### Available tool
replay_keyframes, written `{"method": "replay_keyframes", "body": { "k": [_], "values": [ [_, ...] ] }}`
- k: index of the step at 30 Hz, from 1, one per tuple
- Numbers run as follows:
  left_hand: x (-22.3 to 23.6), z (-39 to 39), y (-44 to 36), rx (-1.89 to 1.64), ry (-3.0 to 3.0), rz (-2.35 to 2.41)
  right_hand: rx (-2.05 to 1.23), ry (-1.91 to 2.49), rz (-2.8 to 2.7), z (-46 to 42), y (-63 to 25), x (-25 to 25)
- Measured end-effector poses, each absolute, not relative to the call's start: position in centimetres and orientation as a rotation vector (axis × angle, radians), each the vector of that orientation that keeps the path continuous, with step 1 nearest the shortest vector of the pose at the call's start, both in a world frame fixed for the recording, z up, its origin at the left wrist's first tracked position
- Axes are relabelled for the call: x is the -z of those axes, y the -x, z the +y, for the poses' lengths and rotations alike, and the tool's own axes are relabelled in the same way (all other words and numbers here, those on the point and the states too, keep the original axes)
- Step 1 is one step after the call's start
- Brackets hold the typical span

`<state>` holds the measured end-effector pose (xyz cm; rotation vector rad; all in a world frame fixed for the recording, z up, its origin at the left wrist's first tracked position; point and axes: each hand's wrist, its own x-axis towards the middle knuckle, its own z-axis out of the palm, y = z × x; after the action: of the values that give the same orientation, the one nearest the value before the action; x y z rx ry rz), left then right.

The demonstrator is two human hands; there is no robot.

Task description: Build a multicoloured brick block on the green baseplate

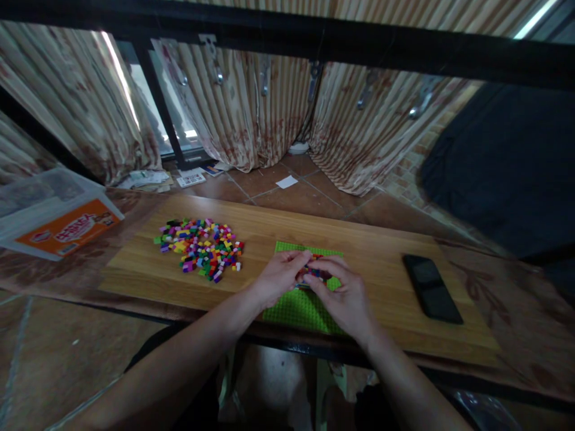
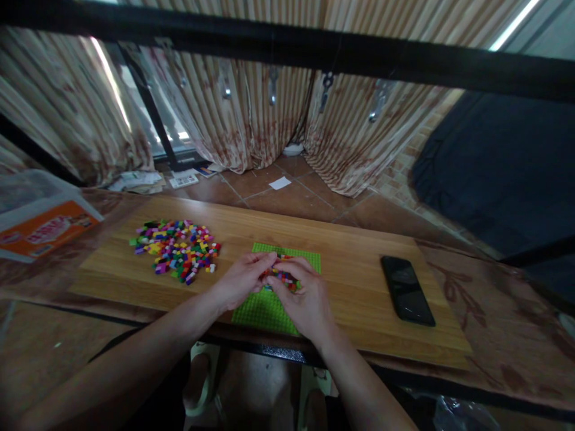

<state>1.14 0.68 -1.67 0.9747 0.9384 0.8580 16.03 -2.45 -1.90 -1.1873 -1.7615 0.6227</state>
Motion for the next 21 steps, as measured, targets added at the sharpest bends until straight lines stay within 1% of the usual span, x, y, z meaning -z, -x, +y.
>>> {"method": "replay_keyframes", "body": {
  "k": [4, 9, 15, 21],
  "values": [
    [2.1, 0.7, -1.3, -0.94, -1.207, 0.95, -0.637, 1.231, -1.761, -2.6, -15.2, 2.1],
    [1.9, 0.7, -1.3, -0.944, -1.433, 0.987, -0.619, 1.224, -1.704, -2.6, -15.0, 2.2],
    [1.7, 0.3, -1.5, -0.907, -1.376, 0.933, -0.567, 1.187, -1.707, -2.6, -15.2, 2.1],
    [1.2, 0.5, -1.1, -0.866, -1.339, 1.011, -0.406, 1.322, -1.683, -2.1, -17.0, 1.8]
  ]
}}
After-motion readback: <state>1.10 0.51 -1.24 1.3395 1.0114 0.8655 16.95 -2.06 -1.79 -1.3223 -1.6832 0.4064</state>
